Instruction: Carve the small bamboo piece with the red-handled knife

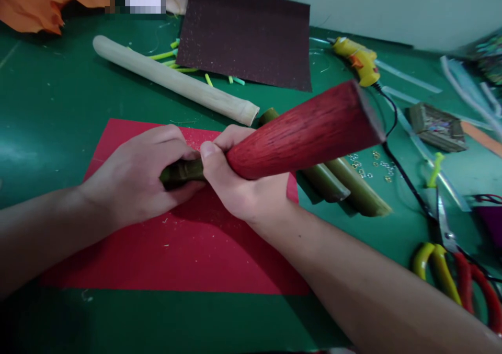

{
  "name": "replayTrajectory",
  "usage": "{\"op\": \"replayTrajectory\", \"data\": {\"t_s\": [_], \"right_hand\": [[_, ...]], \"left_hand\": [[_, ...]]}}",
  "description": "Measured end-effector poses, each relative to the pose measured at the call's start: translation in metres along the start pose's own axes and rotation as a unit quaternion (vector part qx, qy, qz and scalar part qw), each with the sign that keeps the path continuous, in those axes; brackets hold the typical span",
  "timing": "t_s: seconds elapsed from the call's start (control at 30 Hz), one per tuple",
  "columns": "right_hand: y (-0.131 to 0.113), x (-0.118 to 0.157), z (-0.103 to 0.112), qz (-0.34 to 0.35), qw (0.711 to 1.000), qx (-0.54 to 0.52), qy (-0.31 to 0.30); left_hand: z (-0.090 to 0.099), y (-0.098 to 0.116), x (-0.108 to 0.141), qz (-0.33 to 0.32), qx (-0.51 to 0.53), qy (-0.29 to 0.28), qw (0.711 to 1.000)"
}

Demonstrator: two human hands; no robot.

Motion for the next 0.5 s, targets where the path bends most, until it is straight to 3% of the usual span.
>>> {"op": "replayTrajectory", "data": {"t_s": [0.2,0.43,0.5], "right_hand": [[-0.0007,0.0007,-0.0024,0.003,1.0,0.008,-0.027],[-0.0005,0.002,0.0026,0.011,0.999,-0.013,0.047],[0.0014,0.0013,0.0003,-0.009,1.0,-0.003,0.016]], "left_hand": [[0.0002,0.0012,-0.0003,-0.004,-0.007,-0.001,1.0],[0.0001,0.0009,-0.0002,0.004,-0.002,-0.008,1.0],[-0.0001,0.001,-0.0004,0.003,-0.001,-0.009,1.0]]}}
Point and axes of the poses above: each hand's wrist, its own x-axis away from the middle knuckle, its own z-axis out of the back of the hand, y = z × x, the point moved 6 cm from there along -x, towards the middle knuckle, and after that the axes turned 14 degrees about -x, right-handed, at the moved point
